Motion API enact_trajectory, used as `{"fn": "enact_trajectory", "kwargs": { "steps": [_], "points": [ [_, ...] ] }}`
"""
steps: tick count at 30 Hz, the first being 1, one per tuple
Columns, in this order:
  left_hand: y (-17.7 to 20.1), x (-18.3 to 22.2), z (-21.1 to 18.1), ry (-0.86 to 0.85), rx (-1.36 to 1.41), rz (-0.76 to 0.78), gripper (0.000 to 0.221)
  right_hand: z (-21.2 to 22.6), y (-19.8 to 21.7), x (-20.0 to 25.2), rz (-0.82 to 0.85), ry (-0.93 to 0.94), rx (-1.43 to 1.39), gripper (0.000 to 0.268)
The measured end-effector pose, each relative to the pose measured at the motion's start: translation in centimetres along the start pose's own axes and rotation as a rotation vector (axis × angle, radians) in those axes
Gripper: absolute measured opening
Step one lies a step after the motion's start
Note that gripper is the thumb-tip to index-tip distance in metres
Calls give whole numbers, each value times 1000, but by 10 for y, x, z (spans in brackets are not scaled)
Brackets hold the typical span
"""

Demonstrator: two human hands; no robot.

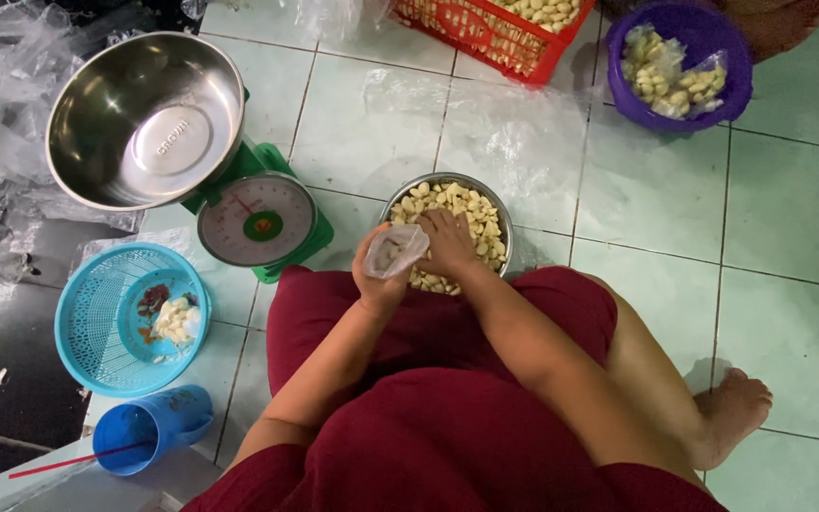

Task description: The person fills plastic bags with small white food items from a large metal bowl by hand, then weighs the bags on a green scale before setting them aside.

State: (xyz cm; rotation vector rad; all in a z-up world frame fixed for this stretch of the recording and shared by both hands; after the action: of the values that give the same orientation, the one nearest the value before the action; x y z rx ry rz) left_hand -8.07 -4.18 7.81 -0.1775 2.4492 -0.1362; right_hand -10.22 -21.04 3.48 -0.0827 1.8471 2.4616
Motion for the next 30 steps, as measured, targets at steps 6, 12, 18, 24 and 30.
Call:
{"fn": "enact_trajectory", "kwargs": {
  "steps": [6, 12, 18, 24, 30],
  "points": [
    [-7, 0, -7, 62, 30, -30, 69, 10, 16, 4, 154, -63, 9, 87],
    [-8, -4, -22, 174, 107, -39, 75, 21, 20, 6, 101, -108, 42, 73],
    [-15, -6, -23, 201, 184, -41, 73, 14, 14, 11, -11, -197, 103, 65],
    [-17, -10, -21, 214, 258, -45, 77, -3, -8, 9, -12, -239, 98, 74],
    [-18, -7, -18, 264, 375, -6, 81, 15, 16, 16, -28, -413, -101, 64]
  ]
}}
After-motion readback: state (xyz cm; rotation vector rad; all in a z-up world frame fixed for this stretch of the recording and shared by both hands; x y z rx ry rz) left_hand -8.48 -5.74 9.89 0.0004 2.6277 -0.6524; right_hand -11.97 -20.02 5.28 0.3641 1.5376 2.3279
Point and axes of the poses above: each hand's wrist, its own x-axis away from the middle knuckle, its own y-axis out of the back of the hand, z = x × y, the point moved 1 cm from there along -x, towards the middle knuckle, and after that the axes turned 10 degrees about -z, right-handed, at the moved point
